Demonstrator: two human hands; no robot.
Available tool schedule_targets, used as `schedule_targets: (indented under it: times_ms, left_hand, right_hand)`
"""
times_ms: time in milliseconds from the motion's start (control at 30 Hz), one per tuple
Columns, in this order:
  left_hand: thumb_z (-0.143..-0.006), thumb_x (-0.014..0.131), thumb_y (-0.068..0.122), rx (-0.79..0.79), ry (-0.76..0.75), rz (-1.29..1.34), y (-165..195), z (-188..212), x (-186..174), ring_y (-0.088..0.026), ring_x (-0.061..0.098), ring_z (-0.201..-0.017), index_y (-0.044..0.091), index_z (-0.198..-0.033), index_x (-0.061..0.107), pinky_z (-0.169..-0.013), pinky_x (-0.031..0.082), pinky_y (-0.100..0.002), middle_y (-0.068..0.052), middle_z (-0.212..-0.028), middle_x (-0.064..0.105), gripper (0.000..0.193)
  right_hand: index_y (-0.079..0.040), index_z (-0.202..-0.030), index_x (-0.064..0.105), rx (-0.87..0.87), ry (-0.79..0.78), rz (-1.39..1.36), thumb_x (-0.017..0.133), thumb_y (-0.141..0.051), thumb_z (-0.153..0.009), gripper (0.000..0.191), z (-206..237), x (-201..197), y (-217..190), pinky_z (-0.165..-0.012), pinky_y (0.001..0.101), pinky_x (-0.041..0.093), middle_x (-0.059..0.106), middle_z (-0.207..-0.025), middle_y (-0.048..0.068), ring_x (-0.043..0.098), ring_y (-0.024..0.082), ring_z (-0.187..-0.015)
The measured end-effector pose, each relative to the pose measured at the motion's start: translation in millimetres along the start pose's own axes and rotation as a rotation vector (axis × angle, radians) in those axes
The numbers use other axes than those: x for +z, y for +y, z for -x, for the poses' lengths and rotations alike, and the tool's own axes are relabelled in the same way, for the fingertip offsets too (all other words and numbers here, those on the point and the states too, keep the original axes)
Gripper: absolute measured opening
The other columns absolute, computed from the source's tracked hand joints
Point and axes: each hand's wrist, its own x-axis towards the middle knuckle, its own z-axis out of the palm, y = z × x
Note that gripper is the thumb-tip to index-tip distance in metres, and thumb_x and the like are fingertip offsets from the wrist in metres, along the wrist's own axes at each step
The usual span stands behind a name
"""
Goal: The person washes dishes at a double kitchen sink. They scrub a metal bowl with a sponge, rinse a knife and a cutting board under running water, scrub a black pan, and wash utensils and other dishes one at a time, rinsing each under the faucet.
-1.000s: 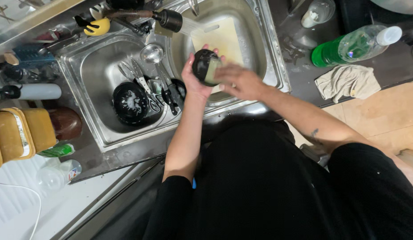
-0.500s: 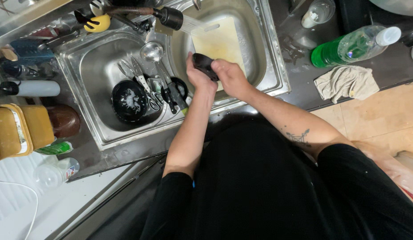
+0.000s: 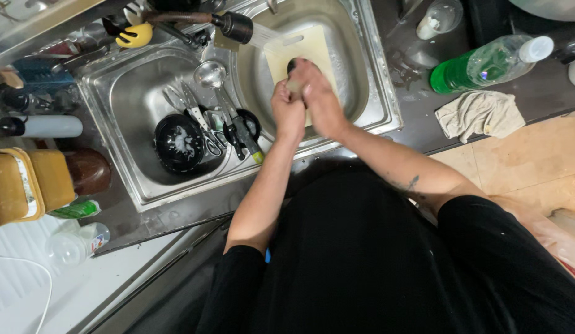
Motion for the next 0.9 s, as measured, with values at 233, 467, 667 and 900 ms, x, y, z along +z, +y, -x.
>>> schedule_targets:
  times_ms: [233,467,667,900]
  left_hand:
    - [-0.099,0.065,0.005,0.395,-0.149,-0.875,19.0,42.3,9.0,-0.033,0.072,-0.084,0.002,-0.116,0.065,-0.076,0.056,-0.041,-0.016,-0.093,0.072,0.017]
    - [-0.089,0.062,-0.005,0.954,-0.475,-1.256,19.8,18.1,-29.1,-0.028,0.063,-0.13,0.01,-0.121,0.062,-0.115,0.049,-0.049,-0.01,-0.127,0.07,0.035]
    - [-0.09,0.068,-0.005,0.232,-0.483,-0.504,-1.7,32.6,-15.9,-0.029,0.04,-0.143,0.007,-0.149,0.035,-0.116,0.037,-0.036,-0.014,-0.151,0.046,0.069]
    - [-0.103,0.074,0.021,-0.063,0.216,-0.106,-51.2,8.0,-32.8,-0.014,0.059,-0.08,-0.005,-0.098,0.068,-0.073,0.05,-0.032,-0.008,-0.091,0.069,0.027]
  right_hand:
    - [0.0,-0.149,0.056,0.349,0.112,-0.78,0.04,-0.041,-0.114,0.055,-30.8,-2.3,1.1,-0.115,0.0407,0.045,0.051,-0.152,0.023,0.053,0.032,-0.133]
    - [-0.009,-0.133,0.058,0.873,-0.207,-1.671,0.042,-0.064,-0.094,0.07,-44.9,-32.4,6.9,-0.106,0.0472,0.053,0.065,-0.127,0.02,0.067,0.034,-0.111]
    - [-0.011,-0.133,0.061,0.84,-0.208,-1.089,0.058,-0.048,-0.1,0.05,-30.0,2.1,41.7,-0.082,0.035,0.048,0.065,-0.112,0.006,0.057,0.015,-0.093]
    - [0.004,-0.095,0.071,0.987,-0.086,-0.515,0.065,-0.039,-0.107,0.045,-18.8,36.4,54.4,-0.063,0.0327,0.049,0.066,-0.086,0.013,0.058,0.018,-0.072]
